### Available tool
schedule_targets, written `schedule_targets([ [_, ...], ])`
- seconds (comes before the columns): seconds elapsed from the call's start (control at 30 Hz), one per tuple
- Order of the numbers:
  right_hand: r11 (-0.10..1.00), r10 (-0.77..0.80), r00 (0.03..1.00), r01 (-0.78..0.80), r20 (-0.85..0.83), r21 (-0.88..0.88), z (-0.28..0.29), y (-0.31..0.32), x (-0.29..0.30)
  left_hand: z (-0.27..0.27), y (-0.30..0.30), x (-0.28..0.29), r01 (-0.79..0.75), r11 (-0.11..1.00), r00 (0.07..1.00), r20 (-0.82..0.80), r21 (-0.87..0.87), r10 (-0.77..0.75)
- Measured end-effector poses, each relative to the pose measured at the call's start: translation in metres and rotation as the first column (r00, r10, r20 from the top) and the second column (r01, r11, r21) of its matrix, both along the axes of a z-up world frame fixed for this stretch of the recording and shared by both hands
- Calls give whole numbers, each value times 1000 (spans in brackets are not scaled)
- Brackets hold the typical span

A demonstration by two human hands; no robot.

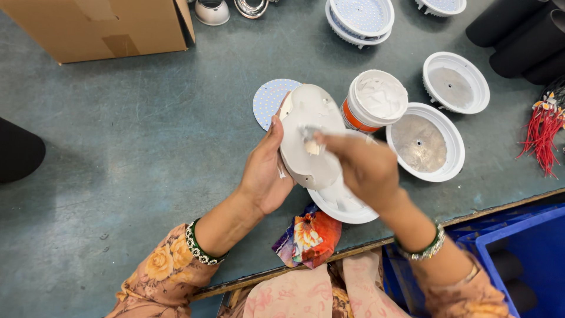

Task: The person scoops white paste from a container and spreads it onto circular LED light fixtures using a small spatula. The person handles multiple fixtures one at a time, applying paste to the interior surfaces and then to the flat LED boards, placing finished pieces aside.

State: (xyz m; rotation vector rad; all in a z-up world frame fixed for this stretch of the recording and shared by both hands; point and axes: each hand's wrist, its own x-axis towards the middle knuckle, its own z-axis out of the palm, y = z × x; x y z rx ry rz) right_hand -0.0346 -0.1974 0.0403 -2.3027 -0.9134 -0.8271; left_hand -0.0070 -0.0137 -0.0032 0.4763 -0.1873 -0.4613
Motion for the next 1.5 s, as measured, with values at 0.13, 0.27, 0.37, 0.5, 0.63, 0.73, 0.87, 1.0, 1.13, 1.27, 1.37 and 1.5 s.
schedule_targets([
  [0.13, 998, 59, 998, -58, 6, -23, -12, 3, -30, -2, 0, 2, -38, 999, 998, 41, -16, 39],
  [0.27, 1000, -21, 1000, 21, -11, 2, -4, -18, -30, 0, 0, 2, 12, 1000, 1000, 6, 28, -13],
  [0.37, 997, -70, 994, 72, -79, 28, -2, -27, -18, 2, 1, -1, 5, 999, 1000, 17, 42, -6],
  [0.5, 997, -66, 994, 68, -81, 19, -8, -20, -15, 4, 3, -1, -4, 999, 1000, 16, 32, 4],
  [0.63, 997, -75, 993, 74, -86, -21, -18, -12, -33, 0, 1, 2, -6, 1000, 1000, 12, 13, 6],
  [0.73, 999, -42, 994, 41, -102, -12, -18, -12, -47, -2, 0, 4, -2, 1000, 1000, 26, 7, 2],
  [0.87, 998, -60, 995, 62, -85, 19, -10, -20, -44, -3, -5, 2, 6, 1000, 1000, 30, 22, -7],
  [1.0, 998, -29, 997, 33, -74, 48, -9, -22, -22, -5, -6, -3, 41, 997, 999, -29, 65, -39],
  [1.13, 999, 15, 999, -16, -32, -31, -16, -19, -28, -7, -5, 2, -3, 999, 1000, -26, 36, 4],
  [1.27, 996, 52, 998, -55, -40, -75, -24, -26, -50, -14, -2, 4, -25, 999, 994, -109, 25, 27],
  [1.37, 994, 44, 999, -46, -20, -99, -29, -30, -66, -17, -5, 7, -26, 999, 989, -142, 20, 28],
  [1.5, 997, 45, 998, -48, -48, -61, -34, -39, -75, -17, -4, 9, -5, 998, 984, -176, 66, 17],
])
